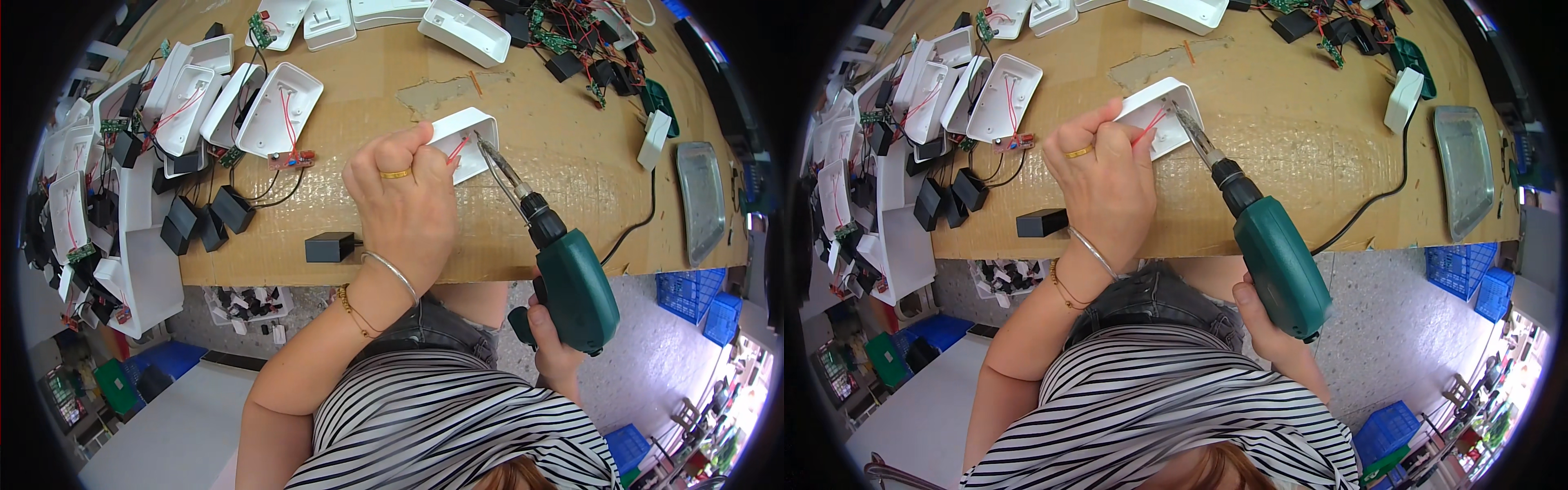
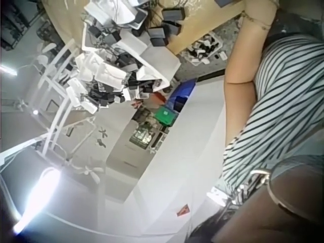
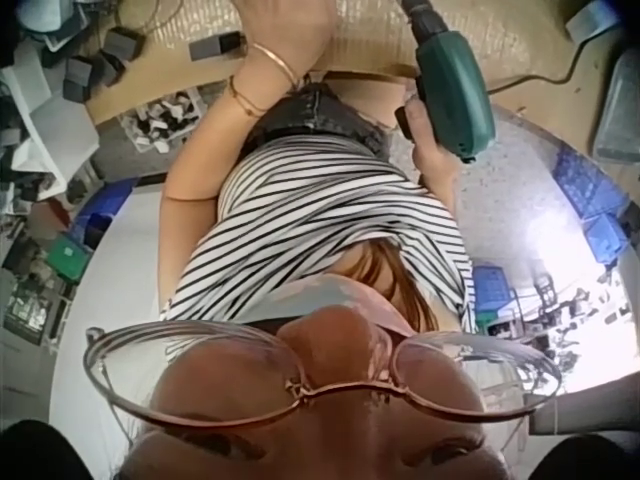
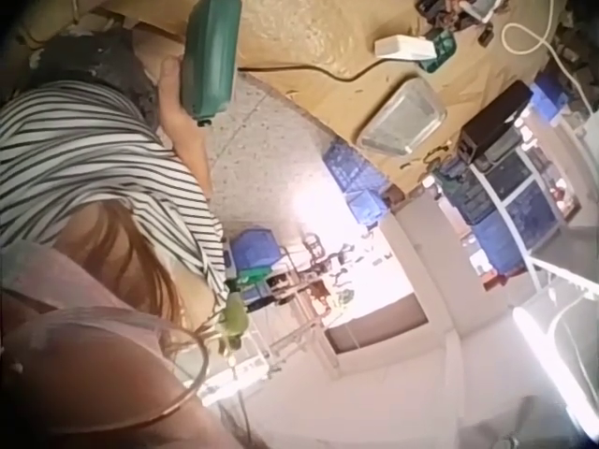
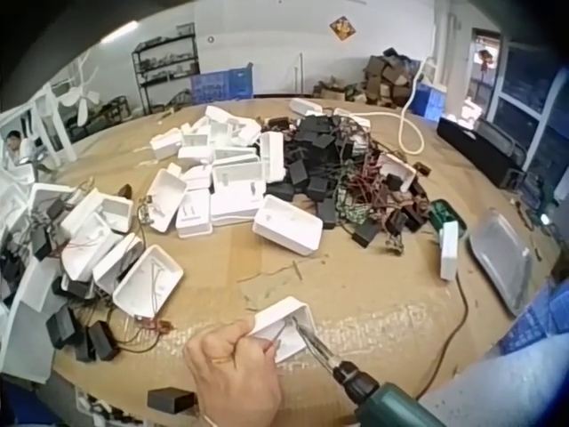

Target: Assembling small electronic components and wiring into white plastic housings at a manual workstation.

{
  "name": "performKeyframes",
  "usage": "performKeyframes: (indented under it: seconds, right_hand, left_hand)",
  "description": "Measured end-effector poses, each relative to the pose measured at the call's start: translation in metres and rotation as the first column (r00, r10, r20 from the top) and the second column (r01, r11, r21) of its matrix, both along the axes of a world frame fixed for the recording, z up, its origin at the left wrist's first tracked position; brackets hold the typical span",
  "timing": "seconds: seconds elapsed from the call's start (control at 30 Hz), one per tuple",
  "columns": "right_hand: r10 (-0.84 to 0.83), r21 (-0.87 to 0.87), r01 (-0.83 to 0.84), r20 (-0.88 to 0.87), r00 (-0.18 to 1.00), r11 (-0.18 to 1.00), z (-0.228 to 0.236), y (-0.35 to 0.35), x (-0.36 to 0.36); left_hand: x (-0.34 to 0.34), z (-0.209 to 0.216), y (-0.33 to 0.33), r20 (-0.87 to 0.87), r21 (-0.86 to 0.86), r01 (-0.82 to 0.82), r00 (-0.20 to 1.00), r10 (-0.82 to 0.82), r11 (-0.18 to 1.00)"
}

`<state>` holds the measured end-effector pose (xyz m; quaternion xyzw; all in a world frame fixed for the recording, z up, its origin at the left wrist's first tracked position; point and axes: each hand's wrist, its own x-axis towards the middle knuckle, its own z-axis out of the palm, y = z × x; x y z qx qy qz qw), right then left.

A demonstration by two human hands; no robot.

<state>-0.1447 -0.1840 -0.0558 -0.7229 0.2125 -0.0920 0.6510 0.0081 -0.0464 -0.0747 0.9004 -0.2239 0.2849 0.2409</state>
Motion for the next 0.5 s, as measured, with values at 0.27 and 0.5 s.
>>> performKeyframes:
  seconds: [0.27,0.5]
  right_hand:
    - [0.032,0.001,-0.032,-0.048,0.998,0.999,0.0021,-0.0030,0.0019]
    - [0.056,0.000,-0.056,-0.038,0.998,0.998,0.0009,-0.0055,0.0026]
  left_hand:
    - [0.0007,-0.0011,-0.0007,0.021,0.006,-0.012,1.000,0.012,1.000]
    - [0.0008,-0.0011,0.0003,0.023,0.016,-0.006,1.000,0.005,1.000]
